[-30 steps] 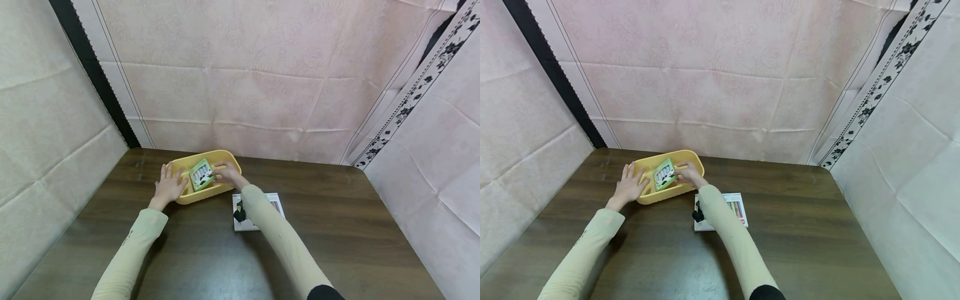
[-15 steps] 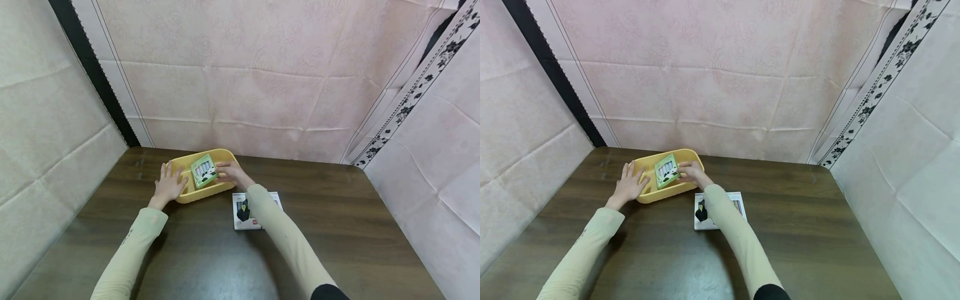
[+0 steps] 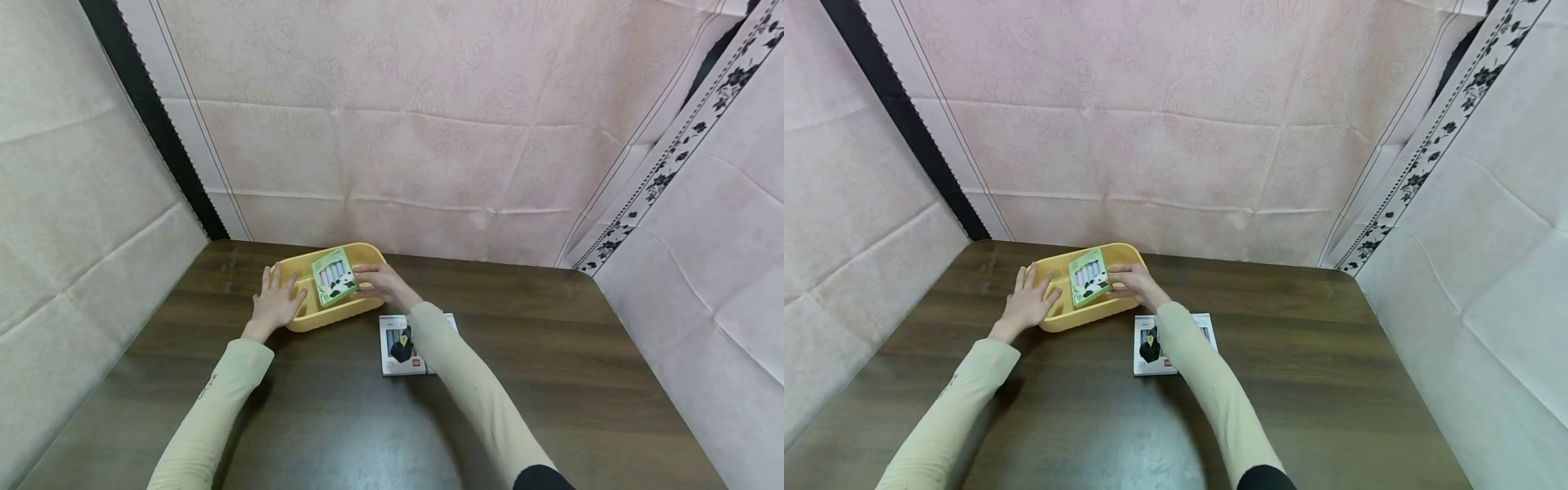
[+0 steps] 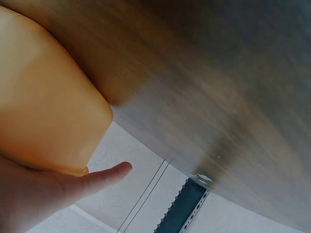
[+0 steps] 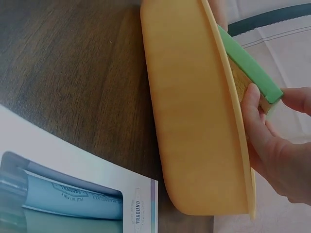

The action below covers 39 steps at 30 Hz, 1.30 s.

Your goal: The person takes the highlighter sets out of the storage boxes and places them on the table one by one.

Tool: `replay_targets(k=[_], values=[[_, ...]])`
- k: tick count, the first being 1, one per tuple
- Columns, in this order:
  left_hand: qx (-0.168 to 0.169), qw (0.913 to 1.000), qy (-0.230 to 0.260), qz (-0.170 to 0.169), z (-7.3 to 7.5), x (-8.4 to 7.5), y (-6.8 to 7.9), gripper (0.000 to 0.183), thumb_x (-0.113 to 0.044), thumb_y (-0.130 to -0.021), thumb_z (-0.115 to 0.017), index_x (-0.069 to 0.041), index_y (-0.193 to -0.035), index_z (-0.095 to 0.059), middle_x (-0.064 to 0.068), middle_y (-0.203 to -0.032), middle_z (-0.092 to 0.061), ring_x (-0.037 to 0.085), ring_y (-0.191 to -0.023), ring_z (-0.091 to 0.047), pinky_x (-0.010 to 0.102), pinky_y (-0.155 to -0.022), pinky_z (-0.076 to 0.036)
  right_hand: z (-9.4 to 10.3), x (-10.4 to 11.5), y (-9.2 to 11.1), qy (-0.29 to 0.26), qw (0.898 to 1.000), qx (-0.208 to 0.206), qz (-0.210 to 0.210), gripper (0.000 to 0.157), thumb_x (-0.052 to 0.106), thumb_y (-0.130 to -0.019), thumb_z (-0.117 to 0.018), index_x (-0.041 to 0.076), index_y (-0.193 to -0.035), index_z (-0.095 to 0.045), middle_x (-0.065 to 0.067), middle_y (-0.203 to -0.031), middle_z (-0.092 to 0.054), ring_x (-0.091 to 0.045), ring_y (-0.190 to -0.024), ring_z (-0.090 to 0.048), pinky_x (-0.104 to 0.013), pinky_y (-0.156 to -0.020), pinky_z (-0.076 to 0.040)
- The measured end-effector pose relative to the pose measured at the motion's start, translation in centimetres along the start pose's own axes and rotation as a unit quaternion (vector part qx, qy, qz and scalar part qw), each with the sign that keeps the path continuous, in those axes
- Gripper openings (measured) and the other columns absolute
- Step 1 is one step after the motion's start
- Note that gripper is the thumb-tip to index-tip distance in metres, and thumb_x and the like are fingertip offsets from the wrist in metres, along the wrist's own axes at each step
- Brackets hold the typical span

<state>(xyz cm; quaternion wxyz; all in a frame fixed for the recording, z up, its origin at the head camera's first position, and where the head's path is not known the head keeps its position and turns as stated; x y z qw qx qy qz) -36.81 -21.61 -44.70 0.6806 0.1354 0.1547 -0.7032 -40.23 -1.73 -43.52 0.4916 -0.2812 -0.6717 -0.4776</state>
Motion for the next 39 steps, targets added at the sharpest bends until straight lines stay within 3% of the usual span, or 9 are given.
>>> replay_targets(k=[10,39], values=[[0.0,1.0,0.0,0.002,0.1,-0.1,0.2,0.058,-0.043,-0.094,-0.031,-0.013,-0.142,-0.021,0.019,-0.149,0.01,0.039,-0.135,0.015,0.075,-0.089,-0.015,0.7,0.0,0.5,-0.017,1.0,0.009,0.003,0.045,0.003,-0.085,-0.056,0.005,-0.129,-0.046,-0.017,-0.126,-0.047,-0.028,-0.103,-0.058,-0.036,-0.086,-0.05],[-0.003,1.0,0.004,-0.005,0.1,-0.1,0.1,0.058,-0.043,-0.094,-0.031,-0.012,-0.142,-0.022,0.019,-0.149,0.011,0.042,-0.135,0.013,0.076,-0.088,-0.014,2.4,0.1,2.8,-0.07,0.998,0.001,0.004,0.045,-0.003,-0.084,-0.053,0.001,-0.128,-0.045,-0.02,-0.127,-0.045,-0.033,-0.112,-0.052,-0.036,-0.091,-0.046]])
Point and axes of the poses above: each hand's wrist, its own y-axis away from the middle knuckle, its own z-axis out of the back of the hand, x = y × z, the point moved 9 cm from there along -y, towards the middle knuckle
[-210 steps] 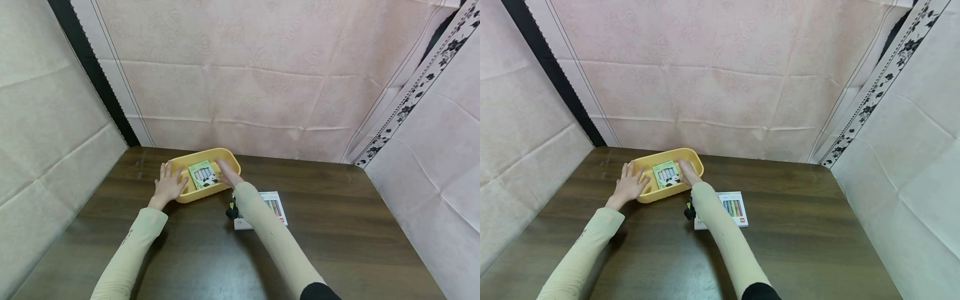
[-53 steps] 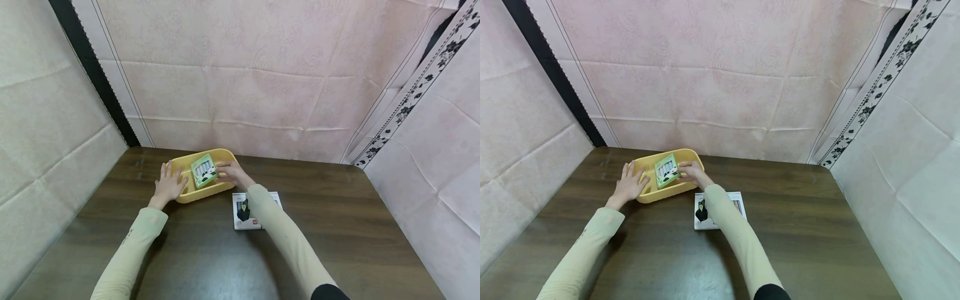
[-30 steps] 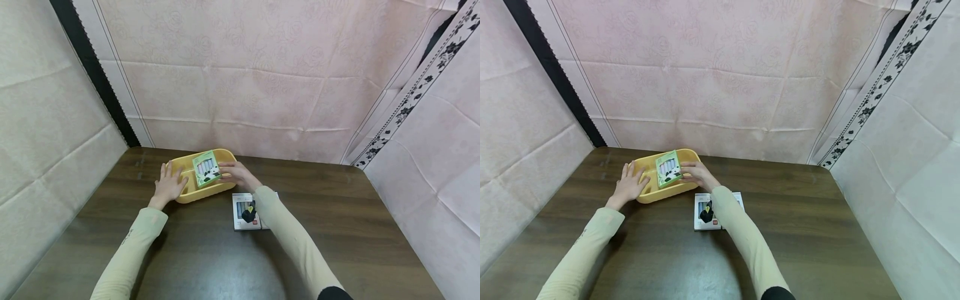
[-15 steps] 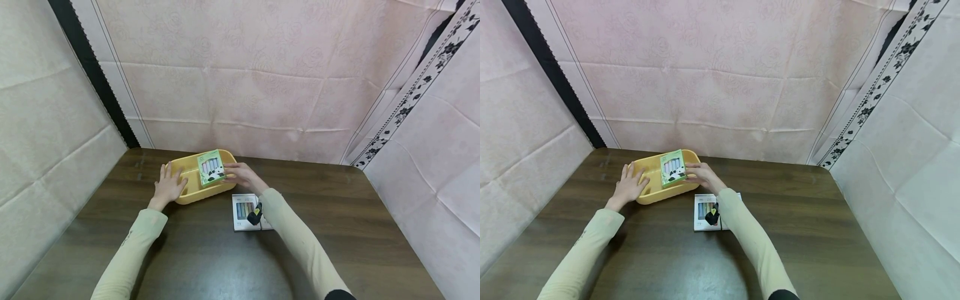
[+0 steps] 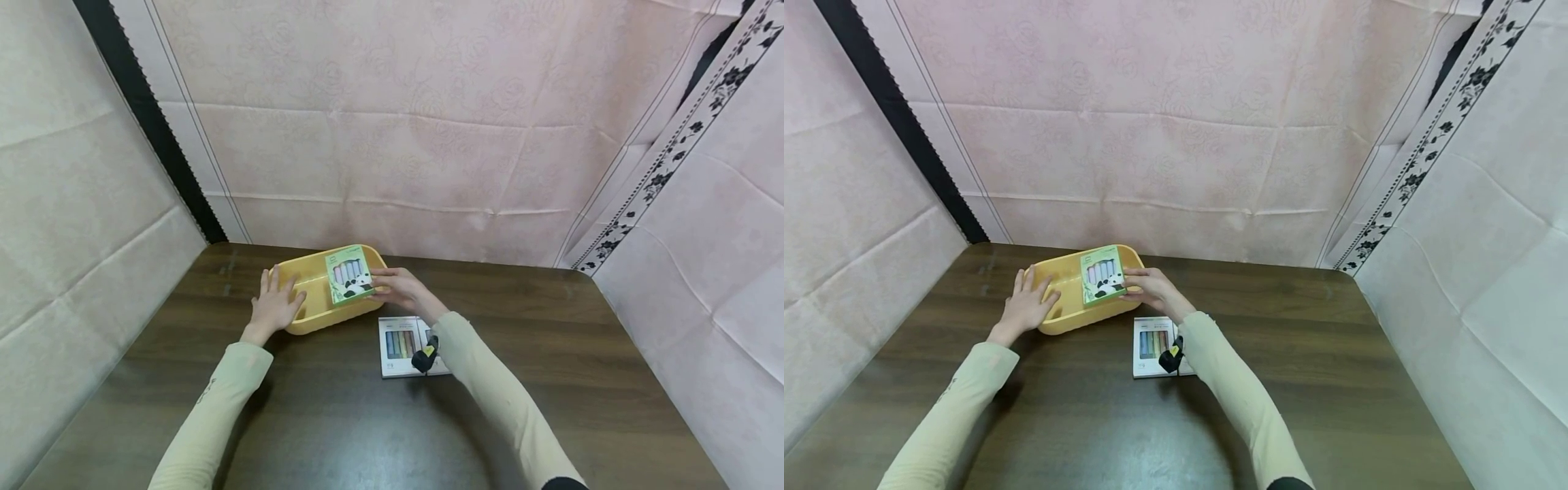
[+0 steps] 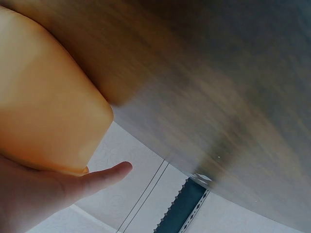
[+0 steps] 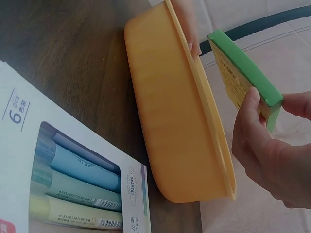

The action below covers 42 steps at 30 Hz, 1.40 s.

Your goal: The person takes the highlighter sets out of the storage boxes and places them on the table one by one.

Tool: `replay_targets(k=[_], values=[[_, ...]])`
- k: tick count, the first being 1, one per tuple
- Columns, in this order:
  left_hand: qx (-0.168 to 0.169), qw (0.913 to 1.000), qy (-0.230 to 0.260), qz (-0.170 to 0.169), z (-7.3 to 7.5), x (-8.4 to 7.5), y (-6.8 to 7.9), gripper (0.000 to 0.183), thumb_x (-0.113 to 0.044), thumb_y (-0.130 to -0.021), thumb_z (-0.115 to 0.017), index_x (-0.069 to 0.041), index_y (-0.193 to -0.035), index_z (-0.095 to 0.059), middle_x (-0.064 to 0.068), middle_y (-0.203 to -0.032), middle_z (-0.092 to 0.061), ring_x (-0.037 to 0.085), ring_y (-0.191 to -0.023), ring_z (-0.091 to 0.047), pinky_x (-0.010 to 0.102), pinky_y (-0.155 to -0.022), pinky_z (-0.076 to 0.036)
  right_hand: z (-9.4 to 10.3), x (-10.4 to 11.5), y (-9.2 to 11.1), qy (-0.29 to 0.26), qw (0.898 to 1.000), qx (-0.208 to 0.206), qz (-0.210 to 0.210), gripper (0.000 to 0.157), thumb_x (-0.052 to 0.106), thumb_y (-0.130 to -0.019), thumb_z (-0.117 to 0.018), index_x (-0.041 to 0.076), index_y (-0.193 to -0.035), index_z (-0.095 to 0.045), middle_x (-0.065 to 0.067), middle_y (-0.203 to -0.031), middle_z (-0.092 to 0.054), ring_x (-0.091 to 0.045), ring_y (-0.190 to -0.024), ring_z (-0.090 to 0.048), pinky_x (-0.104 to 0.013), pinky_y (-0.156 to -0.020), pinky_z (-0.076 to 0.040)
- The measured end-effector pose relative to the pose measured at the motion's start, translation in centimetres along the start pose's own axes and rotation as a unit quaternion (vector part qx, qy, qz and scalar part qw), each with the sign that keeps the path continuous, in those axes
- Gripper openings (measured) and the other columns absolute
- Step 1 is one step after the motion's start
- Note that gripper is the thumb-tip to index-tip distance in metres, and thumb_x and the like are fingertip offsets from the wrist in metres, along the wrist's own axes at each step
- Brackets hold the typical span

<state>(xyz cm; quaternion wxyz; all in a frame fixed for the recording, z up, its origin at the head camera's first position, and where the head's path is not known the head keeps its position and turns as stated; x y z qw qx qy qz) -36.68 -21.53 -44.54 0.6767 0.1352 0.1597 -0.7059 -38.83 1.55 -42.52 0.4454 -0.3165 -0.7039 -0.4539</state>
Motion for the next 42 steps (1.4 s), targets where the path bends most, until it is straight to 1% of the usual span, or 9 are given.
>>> replay_targets(k=[6,12,18,25,32,38,42], values=[[0.002,1.0,0.001,0.001,0.0,0.0,0.0,0.058,-0.043,-0.094,-0.031,-0.012,-0.142,-0.021,0.02,-0.149,0.01,0.042,-0.135,0.012,0.076,-0.088,-0.014,0.4,0.1,0.7,-0.002,1.0,0.007,-0.003,0.046,-0.002,-0.085,-0.052,0.003,-0.129,-0.044,-0.02,-0.129,-0.044,-0.031,-0.11,-0.053,-0.036,-0.093,-0.045],[0.008,0.9999,0.008,0.003,0.0,-0.1,0.1,0.059,-0.043,-0.094,-0.031,-0.012,-0.142,-0.02,0.019,-0.149,0.012,0.04,-0.135,0.016,0.076,-0.089,-0.013,0.7,0.2,1.4,-0.007,1.0,0.017,0.0,0.045,-0.001,-0.086,-0.052,0.003,-0.13,-0.044,-0.02,-0.128,-0.045,-0.031,-0.111,-0.052,-0.042,-0.098,-0.04],[0.01,0.9999,-0.002,0.008,-0.1,0.1,0.0,0.059,-0.044,-0.094,-0.031,-0.01,-0.142,-0.022,0.019,-0.149,0.01,0.039,-0.135,0.016,0.075,-0.09,-0.015,0.7,0.5,1.7,-0.023,0.999,0.034,0.012,0.048,-0.005,-0.085,-0.048,-0.001,-0.133,-0.037,-0.023,-0.132,-0.039,-0.032,-0.112,-0.05,-0.042,-0.1,-0.037],[0.009,0.9999,-0.005,0.004,-0.1,0.2,0.0,0.059,-0.043,-0.094,-0.031,-0.009,-0.142,-0.021,0.021,-0.149,0.008,0.04,-0.135,0.013,0.075,-0.089,-0.014,1.1,0.5,2.0,-0.017,0.999,0.036,0.013,0.051,-0.007,-0.085,-0.046,-0.001,-0.134,-0.035,-0.023,-0.133,-0.037,-0.034,-0.115,-0.047,-0.044,-0.101,-0.036],[0.012,0.9999,-0.002,0.007,-0.1,0.1,0.0,0.059,-0.043,-0.094,-0.031,-0.009,-0.142,-0.021,0.019,-0.149,0.012,0.039,-0.135,0.016,0.075,-0.09,-0.014,1.4,0.4,2.6,-0.012,0.999,0.044,0.01,0.051,-0.007,-0.086,-0.045,-0.001,-0.135,-0.033,-0.023,-0.134,-0.036,-0.035,-0.118,-0.045,-0.045,-0.101,-0.035],[0.01,0.9999,-0.005,0.008,-0.1,0.2,0.0,0.06,-0.043,-0.094,-0.031,-0.009,-0.142,-0.021,0.019,-0.149,0.012,0.039,-0.135,0.016,0.075,-0.09,-0.014,2.2,0.2,3.5,-0.004,0.999,0.041,0.006,0.049,-0.003,-0.086,-0.049,0.001,-0.134,-0.035,-0.022,-0.132,-0.04,-0.031,-0.113,-0.051,-0.044,-0.099,-0.038],[0.011,0.9999,-0.004,0.008,-0.2,0.2,0.0,0.06,-0.043,-0.094,-0.031,-0.009,-0.142,-0.021,0.018,-0.149,0.013,0.038,-0.135,0.017,0.075,-0.09,-0.014,2.5,0.1,4.1,0.006,0.999,0.048,0.007,0.05,-0.003,-0.086,-0.049,0.001,-0.134,-0.033,-0.022,-0.131,-0.04,-0.026,-0.103,-0.058,-0.044,-0.099,-0.038]])
Point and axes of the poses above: each hand's wrist, its own y-axis away from the middle knuckle, its own z-axis out of the back of the hand, x = y × z, the point moved 9 cm from there along -y, towards the middle knuckle
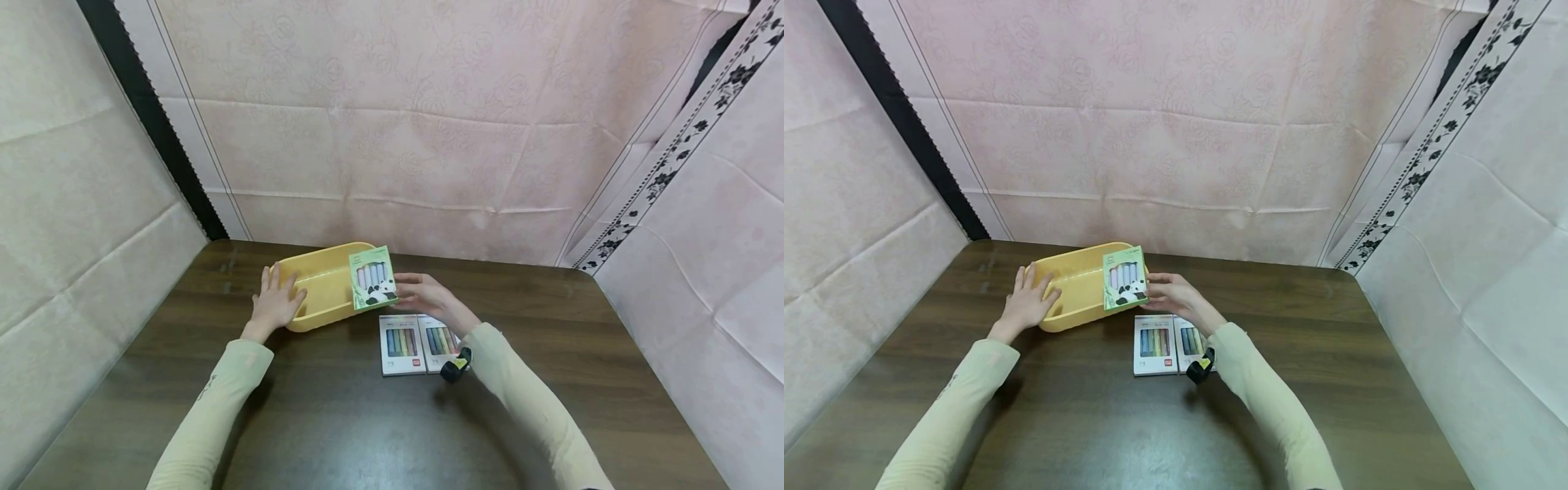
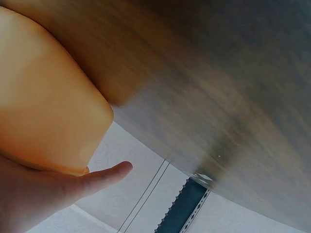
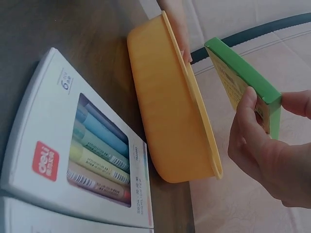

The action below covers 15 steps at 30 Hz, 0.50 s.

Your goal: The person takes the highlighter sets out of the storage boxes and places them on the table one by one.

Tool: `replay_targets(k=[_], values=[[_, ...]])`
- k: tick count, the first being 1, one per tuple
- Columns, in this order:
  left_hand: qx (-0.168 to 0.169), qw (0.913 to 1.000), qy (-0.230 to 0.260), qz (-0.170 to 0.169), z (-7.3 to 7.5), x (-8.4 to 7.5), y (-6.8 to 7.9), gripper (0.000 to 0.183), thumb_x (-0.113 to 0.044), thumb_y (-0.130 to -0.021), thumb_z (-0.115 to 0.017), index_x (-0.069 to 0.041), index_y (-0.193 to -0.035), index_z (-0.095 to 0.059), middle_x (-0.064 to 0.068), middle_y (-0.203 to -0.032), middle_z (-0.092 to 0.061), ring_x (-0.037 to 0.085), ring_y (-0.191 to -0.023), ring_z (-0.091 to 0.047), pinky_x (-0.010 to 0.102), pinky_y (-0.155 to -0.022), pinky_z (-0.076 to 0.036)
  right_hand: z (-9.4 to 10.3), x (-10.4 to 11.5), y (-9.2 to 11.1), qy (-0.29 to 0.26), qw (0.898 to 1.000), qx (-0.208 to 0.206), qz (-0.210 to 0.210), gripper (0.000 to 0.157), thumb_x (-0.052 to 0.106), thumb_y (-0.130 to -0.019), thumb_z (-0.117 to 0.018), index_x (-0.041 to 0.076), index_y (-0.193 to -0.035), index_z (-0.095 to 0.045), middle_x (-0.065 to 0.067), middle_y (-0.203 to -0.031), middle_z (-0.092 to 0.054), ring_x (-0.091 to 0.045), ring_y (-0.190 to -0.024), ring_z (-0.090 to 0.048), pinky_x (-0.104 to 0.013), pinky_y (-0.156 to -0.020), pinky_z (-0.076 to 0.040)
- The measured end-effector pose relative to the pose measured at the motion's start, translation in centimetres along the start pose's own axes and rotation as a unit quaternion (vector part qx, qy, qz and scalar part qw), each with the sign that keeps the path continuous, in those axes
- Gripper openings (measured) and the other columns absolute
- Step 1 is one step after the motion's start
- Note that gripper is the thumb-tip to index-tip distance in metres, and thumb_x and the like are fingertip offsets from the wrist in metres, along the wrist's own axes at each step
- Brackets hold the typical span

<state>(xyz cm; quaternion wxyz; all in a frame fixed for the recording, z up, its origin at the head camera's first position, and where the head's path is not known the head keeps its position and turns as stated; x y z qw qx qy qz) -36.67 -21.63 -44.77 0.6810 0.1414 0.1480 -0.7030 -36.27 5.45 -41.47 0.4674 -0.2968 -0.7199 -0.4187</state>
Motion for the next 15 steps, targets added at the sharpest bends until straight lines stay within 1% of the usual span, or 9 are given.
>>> replay_targets(k=[3,6,12,15], values=[[0.0,1.0,0.001,0.0,0.0,0.0,0.0,0.06,-0.043,-0.094,-0.031,-0.01,-0.142,-0.021,0.018,-0.149,0.013,0.038,-0.135,0.017,0.075,-0.09,-0.014,0.1,0.0,0.4,0.0,1.0,0.002,0.0,0.051,-0.004,-0.085,-0.049,0.001,-0.133,-0.033,-0.021,-0.129,-0.04,-0.022,-0.095,-0.06,-0.045,-0.101,-0.036],[-0.002,1.0,0.001,0.0,0.0,0.0,0.0,0.059,-0.043,-0.094,-0.031,-0.01,-0.142,-0.021,0.018,-0.149,0.013,0.038,-0.135,0.017,0.075,-0.09,-0.014,0.3,0.0,0.8,-0.001,1.0,0.003,0.001,0.052,-0.005,-0.084,-0.049,0.001,-0.133,-0.032,-0.021,-0.129,-0.04,-0.021,-0.093,-0.06,-0.047,-0.102,-0.033],[-0.004,1.0,0.003,-0.001,0.1,0.0,0.0,0.059,-0.043,-0.094,-0.031,-0.01,-0.142,-0.021,0.019,-0.149,0.01,0.039,-0.135,0.015,0.075,-0.09,-0.014,0.8,-0.3,1.5,0.011,1.0,-0.004,-0.008,0.051,-0.002,-0.086,-0.049,0.004,-0.134,-0.032,-0.02,-0.13,-0.04,-0.021,-0.096,-0.06,-0.044,-0.099,-0.038],[-0.003,1.0,0.004,-0.001,0.0,0.0,-0.1,0.059,-0.043,-0.094,-0.031,-0.01,-0.142,-0.021,0.019,-0.149,0.011,0.039,-0.135,0.016,0.075,-0.09,-0.014,1.0,-0.4,1.9,0.009,1.0,-0.006,-0.014,0.052,-0.002,-0.087,-0.047,0.005,-0.135,-0.03,-0.021,-0.132,-0.039,-0.023,-0.1,-0.059,-0.044,-0.099,-0.038]])
Point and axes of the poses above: each hand's wrist, its own y-axis away from the middle knuckle, its own z-axis out of the back of the hand, x = y × z, the point moved 9 cm from there along -y, towards the middle knuckle
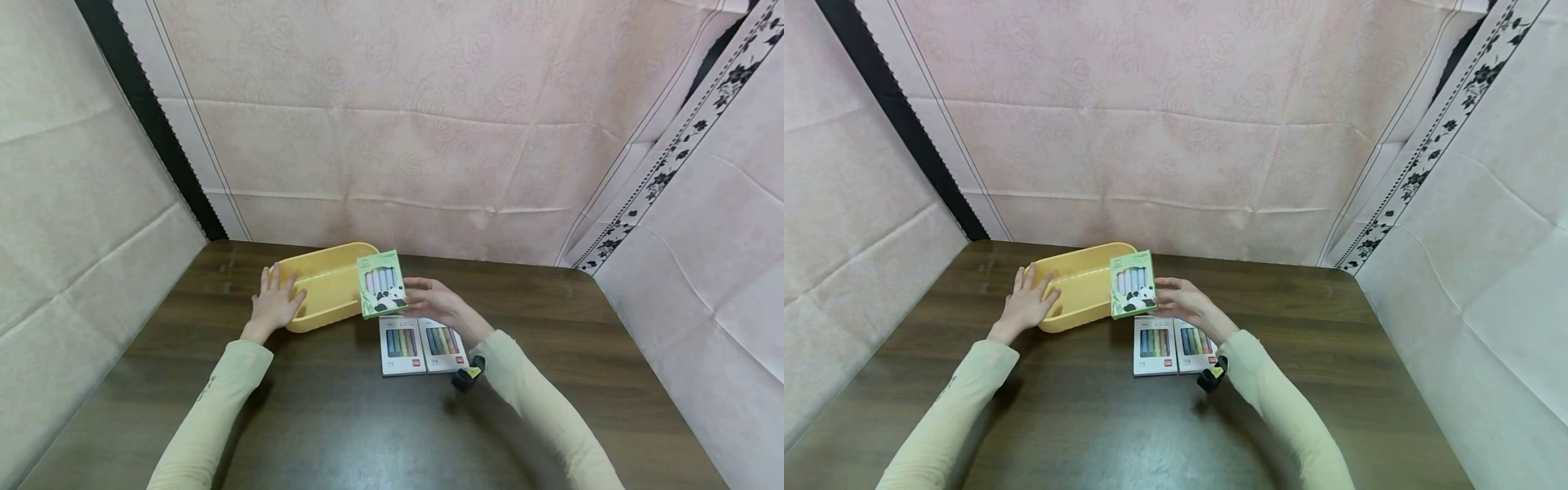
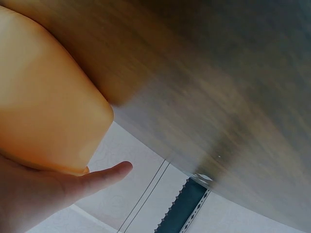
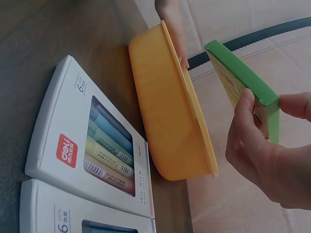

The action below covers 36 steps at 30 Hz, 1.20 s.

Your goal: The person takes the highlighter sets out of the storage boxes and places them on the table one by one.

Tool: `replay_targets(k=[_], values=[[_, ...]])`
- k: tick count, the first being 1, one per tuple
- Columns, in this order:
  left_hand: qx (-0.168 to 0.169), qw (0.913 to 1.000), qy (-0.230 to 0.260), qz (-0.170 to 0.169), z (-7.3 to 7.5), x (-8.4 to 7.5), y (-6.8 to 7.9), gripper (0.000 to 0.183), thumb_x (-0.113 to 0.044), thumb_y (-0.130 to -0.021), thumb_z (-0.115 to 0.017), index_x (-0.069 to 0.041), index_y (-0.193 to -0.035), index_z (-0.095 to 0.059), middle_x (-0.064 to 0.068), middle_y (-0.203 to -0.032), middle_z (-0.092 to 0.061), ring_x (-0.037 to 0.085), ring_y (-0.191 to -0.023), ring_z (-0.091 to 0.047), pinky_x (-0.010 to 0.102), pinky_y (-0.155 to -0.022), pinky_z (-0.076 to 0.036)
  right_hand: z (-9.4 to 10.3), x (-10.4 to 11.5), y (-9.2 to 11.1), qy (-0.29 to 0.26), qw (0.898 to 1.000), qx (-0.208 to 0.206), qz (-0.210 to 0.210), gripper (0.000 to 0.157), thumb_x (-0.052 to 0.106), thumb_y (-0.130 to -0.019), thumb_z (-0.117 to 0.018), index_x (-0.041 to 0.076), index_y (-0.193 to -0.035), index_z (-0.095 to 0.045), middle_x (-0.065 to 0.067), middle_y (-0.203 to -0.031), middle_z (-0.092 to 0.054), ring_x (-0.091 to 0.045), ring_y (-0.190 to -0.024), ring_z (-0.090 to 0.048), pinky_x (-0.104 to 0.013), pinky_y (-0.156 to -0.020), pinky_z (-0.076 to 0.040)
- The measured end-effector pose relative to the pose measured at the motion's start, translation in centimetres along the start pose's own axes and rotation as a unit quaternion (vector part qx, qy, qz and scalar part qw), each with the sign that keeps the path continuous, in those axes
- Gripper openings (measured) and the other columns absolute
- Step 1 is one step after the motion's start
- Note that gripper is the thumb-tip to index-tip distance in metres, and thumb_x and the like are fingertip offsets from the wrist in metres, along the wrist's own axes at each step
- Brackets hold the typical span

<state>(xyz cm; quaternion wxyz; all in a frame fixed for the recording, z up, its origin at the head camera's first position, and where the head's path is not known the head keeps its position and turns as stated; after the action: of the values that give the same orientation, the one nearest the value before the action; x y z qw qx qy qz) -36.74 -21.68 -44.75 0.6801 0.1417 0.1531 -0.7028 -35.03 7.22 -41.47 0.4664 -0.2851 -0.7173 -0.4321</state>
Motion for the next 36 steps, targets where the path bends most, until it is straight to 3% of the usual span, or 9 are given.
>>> replay_targets(k=[12,18,27,36], values=[[-0.001,1.0,-0.004,0.001,0.0,0.1,0.2,0.059,-0.043,-0.094,-0.032,-0.009,-0.142,-0.023,0.02,-0.149,0.009,0.04,-0.135,0.014,0.075,-0.09,-0.015,0.5,-0.8,1.9,-0.017,1.0,-0.001,-0.021,0.057,-0.004,-0.086,-0.047,0.006,-0.138,-0.025,-0.023,-0.136,-0.033,-0.028,-0.108,-0.055,-0.047,-0.101,-0.035],[-0.001,1.0,-0.003,-0.001,-0.1,0.0,0.3,0.059,-0.043,-0.094,-0.032,-0.01,-0.142,-0.023,0.02,-0.149,0.008,0.04,-0.135,0.015,0.076,-0.089,-0.015,1.0,-1.4,2.6,-0.019,1.0,0.009,-0.022,0.057,-0.004,-0.086,-0.046,0.005,-0.139,-0.024,-0.022,-0.136,-0.033,-0.026,-0.106,-0.054,-0.046,-0.099,-0.037],[0.001,1.0,-0.006,-0.003,-0.1,0.0,0.2,0.06,-0.044,-0.094,-0.03,-0.009,-0.142,-0.022,0.019,-0.149,0.012,0.04,-0.135,0.015,0.076,-0.089,-0.015,2.2,-1.9,3.7,0.014,1.0,-0.005,-0.01,0.057,0.0,-0.086,-0.048,0.005,-0.137,-0.024,-0.023,-0.133,-0.035,-0.02,-0.098,-0.059,-0.042,-0.094,-0.043],[-0.001,1.0,-0.001,-0.004,0.0,-0.1,0.1,0.059,-0.043,-0.094,-0.031,-0.009,-0.142,-0.022,0.019,-0.149,0.011,0.04,-0.135,0.015,0.075,-0.09,-0.015,3.4,-2.4,4.7,0.006,1.0,-0.019,-0.018,0.057,-0.001,-0.085,-0.05,0.006,-0.136,-0.024,-0.02,-0.129,-0.038,-0.019,-0.095,-0.06,-0.041,-0.09,-0.046]])
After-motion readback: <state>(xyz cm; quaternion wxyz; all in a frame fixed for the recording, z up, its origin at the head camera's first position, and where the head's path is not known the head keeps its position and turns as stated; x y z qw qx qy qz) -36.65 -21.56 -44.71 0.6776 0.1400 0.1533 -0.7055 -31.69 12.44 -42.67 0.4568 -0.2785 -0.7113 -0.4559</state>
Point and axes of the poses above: each hand's wrist, its own y-axis away from the middle knuckle, its own z-axis out of the back of the hand, x = y × z, the point moved 9 cm from there along -y, towards the middle knuckle
